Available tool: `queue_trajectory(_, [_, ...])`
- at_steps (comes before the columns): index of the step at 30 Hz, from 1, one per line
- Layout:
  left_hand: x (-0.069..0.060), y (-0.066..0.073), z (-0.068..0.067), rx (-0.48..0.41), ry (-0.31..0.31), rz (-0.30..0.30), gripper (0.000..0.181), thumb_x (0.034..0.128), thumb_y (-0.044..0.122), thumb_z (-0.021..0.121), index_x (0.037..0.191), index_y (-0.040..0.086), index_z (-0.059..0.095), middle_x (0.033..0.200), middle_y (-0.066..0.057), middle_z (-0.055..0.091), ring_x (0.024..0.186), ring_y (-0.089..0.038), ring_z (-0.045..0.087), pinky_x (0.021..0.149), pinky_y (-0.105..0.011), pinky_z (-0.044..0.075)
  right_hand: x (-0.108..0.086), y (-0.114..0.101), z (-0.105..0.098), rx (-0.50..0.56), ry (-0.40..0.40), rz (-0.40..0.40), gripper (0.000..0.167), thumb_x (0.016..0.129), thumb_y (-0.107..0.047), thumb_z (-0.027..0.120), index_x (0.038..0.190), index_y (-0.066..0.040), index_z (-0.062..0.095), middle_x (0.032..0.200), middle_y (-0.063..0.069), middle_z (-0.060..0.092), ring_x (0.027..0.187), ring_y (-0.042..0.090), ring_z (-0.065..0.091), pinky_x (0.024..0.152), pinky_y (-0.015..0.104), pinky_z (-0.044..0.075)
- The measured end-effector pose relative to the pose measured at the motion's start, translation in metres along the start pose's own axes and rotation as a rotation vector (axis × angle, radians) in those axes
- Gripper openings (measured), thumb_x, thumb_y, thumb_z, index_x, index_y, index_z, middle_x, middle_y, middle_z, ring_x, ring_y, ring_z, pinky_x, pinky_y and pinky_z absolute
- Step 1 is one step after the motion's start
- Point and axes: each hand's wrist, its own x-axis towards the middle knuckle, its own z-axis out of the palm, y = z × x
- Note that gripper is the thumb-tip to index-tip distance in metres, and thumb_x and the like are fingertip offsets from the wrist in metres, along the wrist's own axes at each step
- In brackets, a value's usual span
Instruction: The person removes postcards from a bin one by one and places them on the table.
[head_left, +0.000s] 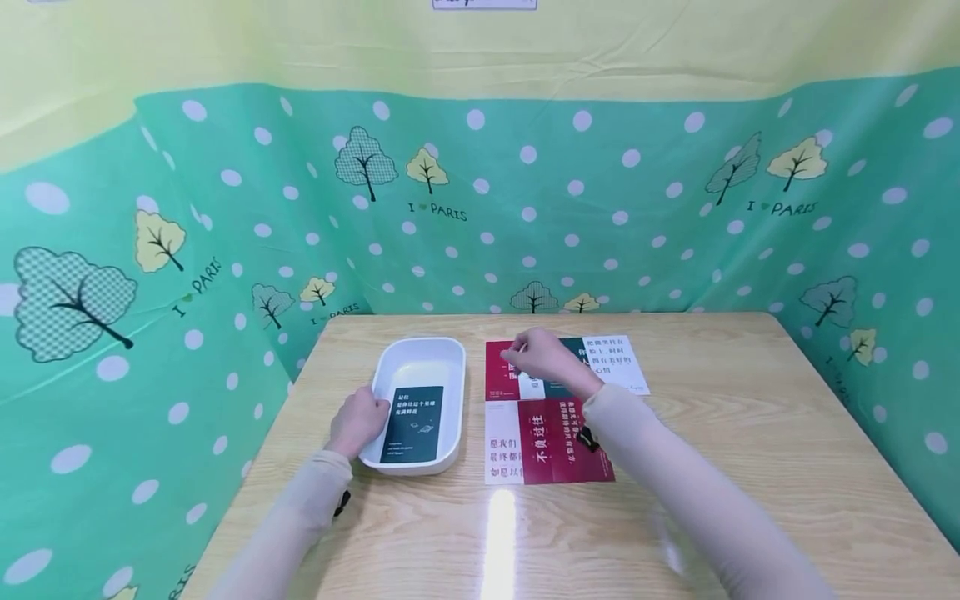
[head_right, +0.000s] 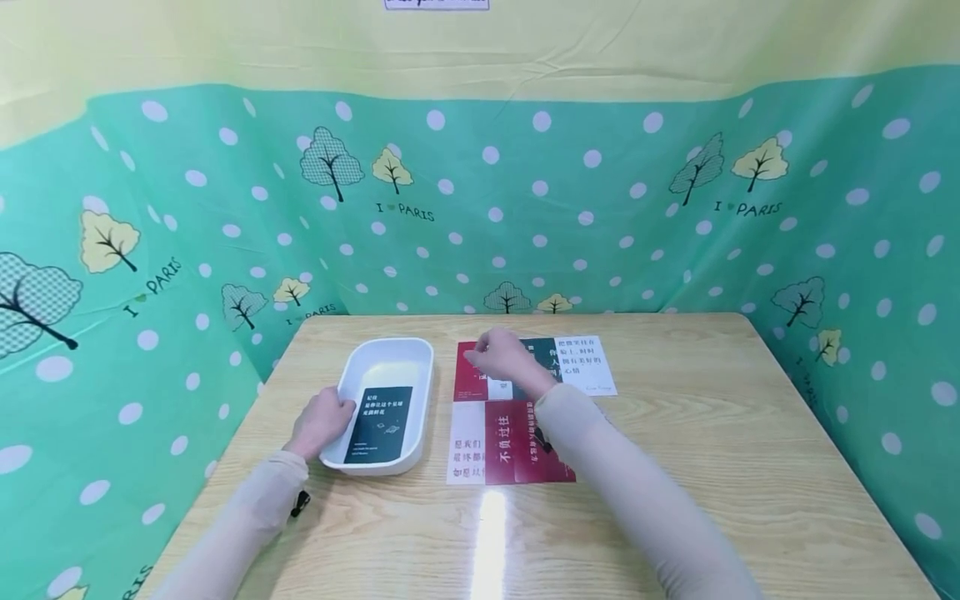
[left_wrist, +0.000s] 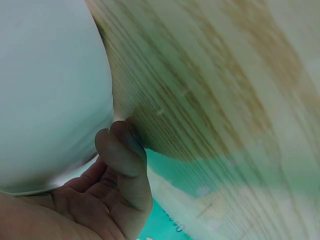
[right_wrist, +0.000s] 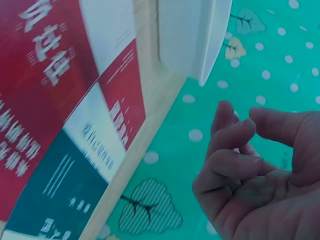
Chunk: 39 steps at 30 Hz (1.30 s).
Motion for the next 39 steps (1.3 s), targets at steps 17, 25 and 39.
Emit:
queue_trajectory(17, [-0.001, 0.001, -0.001, -0.008, 0.009, 0.004, 0.044, 0.1060, 0.016, 0.047, 0.139, -0.013, 0.053, 0.119, -0.029, 0.066, 0.089, -0.030, 0.067, 0.083, -0.051, 0.062, 0.024, -0.065, 0.058, 0.056, -0.174, 0.007, 0.054, 0.104, -0.029, 0.068, 0.145, 0.002, 0.051, 0.103, 0.014, 0.067, 0.084, 0.032, 0.073, 0.065, 0.035, 0.058])
queue_trajectory(25, [-0.002, 0.000, -0.004, -0.015, 0.000, -0.008, 0.045, 0.1067, 0.016, 0.047, 0.141, -0.014, 0.050, 0.124, -0.032, 0.064, 0.094, -0.033, 0.068, 0.087, -0.053, 0.060, 0.027, -0.077, 0.080, 0.265, -0.246, 0.077, 0.065, 0.103, -0.027, 0.068, 0.149, 0.007, 0.037, 0.120, 0.019, 0.057, 0.094, 0.039, 0.073, 0.055, 0.027, 0.053])
queue_trajectory(39, [-0.001, 0.000, -0.002, -0.008, -0.004, -0.002, 0.042, 0.1058, 0.015, 0.048, 0.137, -0.013, 0.054, 0.108, -0.024, 0.067, 0.086, -0.030, 0.068, 0.079, -0.048, 0.063, 0.023, -0.080, 0.128, 0.455, -0.343, 0.300, 0.095, 0.103, -0.026, 0.067, 0.162, 0.006, 0.001, 0.111, 0.027, 0.065, 0.058, 0.017, 0.058, 0.052, 0.024, 0.051])
